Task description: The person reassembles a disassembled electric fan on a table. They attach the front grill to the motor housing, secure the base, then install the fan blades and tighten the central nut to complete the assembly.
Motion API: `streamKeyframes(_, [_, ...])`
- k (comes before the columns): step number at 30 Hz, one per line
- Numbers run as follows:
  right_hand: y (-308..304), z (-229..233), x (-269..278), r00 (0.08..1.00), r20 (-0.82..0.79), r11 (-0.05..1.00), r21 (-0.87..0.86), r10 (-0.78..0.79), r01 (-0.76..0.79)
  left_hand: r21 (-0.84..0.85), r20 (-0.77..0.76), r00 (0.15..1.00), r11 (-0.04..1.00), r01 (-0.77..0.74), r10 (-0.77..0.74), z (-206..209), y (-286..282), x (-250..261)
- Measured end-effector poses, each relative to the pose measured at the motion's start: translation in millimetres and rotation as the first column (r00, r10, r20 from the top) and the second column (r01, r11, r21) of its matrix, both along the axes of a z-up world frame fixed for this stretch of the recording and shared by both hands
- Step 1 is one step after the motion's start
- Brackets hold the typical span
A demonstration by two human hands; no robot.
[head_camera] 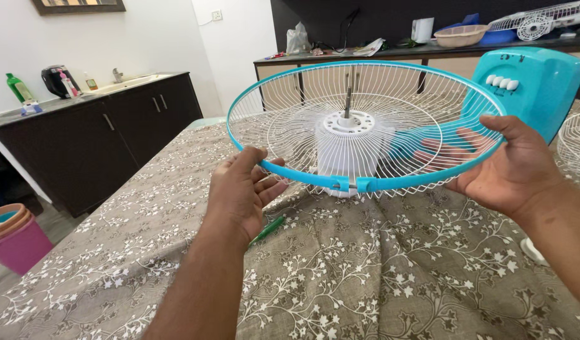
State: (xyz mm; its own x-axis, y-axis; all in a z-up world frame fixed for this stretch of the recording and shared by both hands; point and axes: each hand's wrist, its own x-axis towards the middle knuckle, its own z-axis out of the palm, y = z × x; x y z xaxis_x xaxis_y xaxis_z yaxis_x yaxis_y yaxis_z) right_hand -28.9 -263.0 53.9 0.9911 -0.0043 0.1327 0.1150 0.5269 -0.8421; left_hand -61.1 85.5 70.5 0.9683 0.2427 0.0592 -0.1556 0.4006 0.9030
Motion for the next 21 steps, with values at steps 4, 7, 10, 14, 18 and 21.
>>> streamKeyframes(4, [1.1,1.6,-0.5,1.000,0.008,1.000,0.008,0.022,-0.023,0.090,0.023,0.997,0.993,-0.081,0.079,0.8,2.7,-0.4])
streamKeyframes(7, [2.4,4.8,-5.3,0.993,0.119,0.999,-0.039,0.025,-0.020,0.181,0.042,0.989,0.973,-0.145,0.140,1.8,7.2,-1.3])
streamKeyframes(10, [3.4,10.4,-5.6,0.991,0.105,0.990,-0.106,-0.086,0.098,0.203,0.059,0.987,0.967,-0.156,0.147,4.7,12.9,-1.3])
streamKeyframes(14, [-8.5,17.1,1.0,0.980,0.201,0.977,-0.207,-0.001,0.044,0.220,0.048,0.980,0.955,-0.199,0.193,10.3,16.1,-1.8])
streamKeyframes(18, [-13.9,16.4,15.1,0.986,0.158,0.976,-0.201,-0.047,0.078,0.265,0.065,0.971,0.934,-0.238,0.229,8.0,11.1,-7.8])
streamKeyframes(21, [-12.3,16.1,20.5,0.989,0.102,0.971,-0.206,-0.104,0.124,0.315,0.074,0.958,0.905,-0.287,0.279,6.3,10.4,-9.8])
